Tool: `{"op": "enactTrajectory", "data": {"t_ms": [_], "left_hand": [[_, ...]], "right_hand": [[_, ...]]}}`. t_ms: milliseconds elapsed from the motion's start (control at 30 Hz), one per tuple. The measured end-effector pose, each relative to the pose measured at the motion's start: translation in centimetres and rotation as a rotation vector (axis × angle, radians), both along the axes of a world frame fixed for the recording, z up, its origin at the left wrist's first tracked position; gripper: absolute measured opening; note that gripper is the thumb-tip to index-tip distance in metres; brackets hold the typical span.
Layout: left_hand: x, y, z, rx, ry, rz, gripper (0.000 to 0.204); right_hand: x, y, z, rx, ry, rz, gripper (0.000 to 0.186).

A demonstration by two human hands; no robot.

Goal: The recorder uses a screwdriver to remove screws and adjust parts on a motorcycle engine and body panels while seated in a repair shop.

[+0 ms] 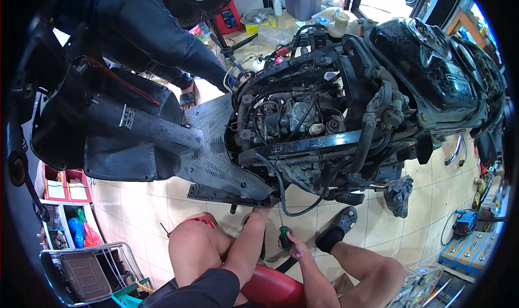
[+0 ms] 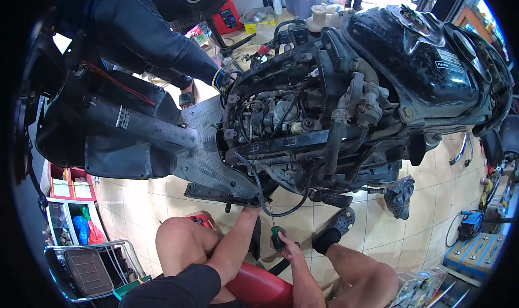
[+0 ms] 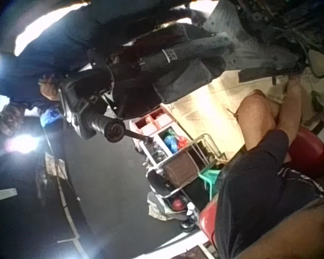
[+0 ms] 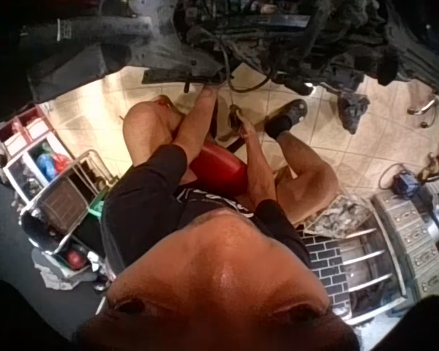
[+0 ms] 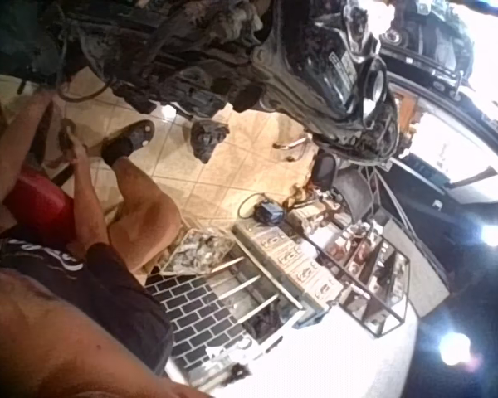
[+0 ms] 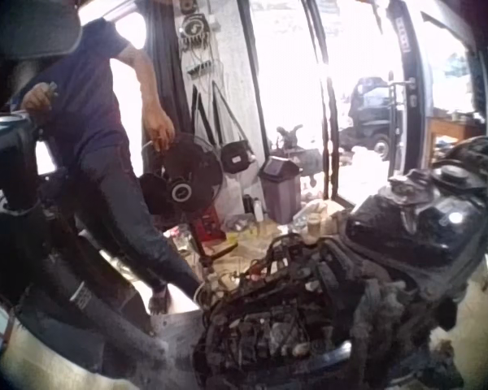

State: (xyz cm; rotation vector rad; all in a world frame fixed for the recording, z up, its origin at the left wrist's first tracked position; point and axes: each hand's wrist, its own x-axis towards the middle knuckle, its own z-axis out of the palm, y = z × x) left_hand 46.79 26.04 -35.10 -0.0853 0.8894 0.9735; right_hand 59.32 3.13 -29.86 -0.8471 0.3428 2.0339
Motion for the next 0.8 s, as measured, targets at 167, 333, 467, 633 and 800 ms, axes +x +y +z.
{"op": "enactTrajectory", "data": {"t_ms": [167, 333, 467, 633, 800], "left_hand": [[-0.1, -0.8, 0.3, -0.013, -0.006, 0.012, 0.017], [0.8, -0.7, 0.5, -0.021, -0.009, 0.019, 0.017], [0.7, -0.5, 0.6, -0.020, -0.024, 0.035, 0.018], [0.7, 0.1, 0.6, -0.015, -0.028, 0.035, 0.019], [0.7, 0.2, 0.7, -0.010, -0.031, 0.034, 0.019]], "right_hand": [[-0.2, 0.2, 1.3, -0.041, 0.007, -0.024, 0.043], [0.9, -0.2, 0.6, -0.064, 0.214, 0.069, 0.047], [0.4, -0.6, 0.2, 0.026, 0.055, -0.024, 0.047], [0.6, -0.4, 1.6, -0.056, -0.027, -0.061, 0.044], [0.9, -0.5, 0.9, 0.040, 0.479, -0.030, 0.044]]}}
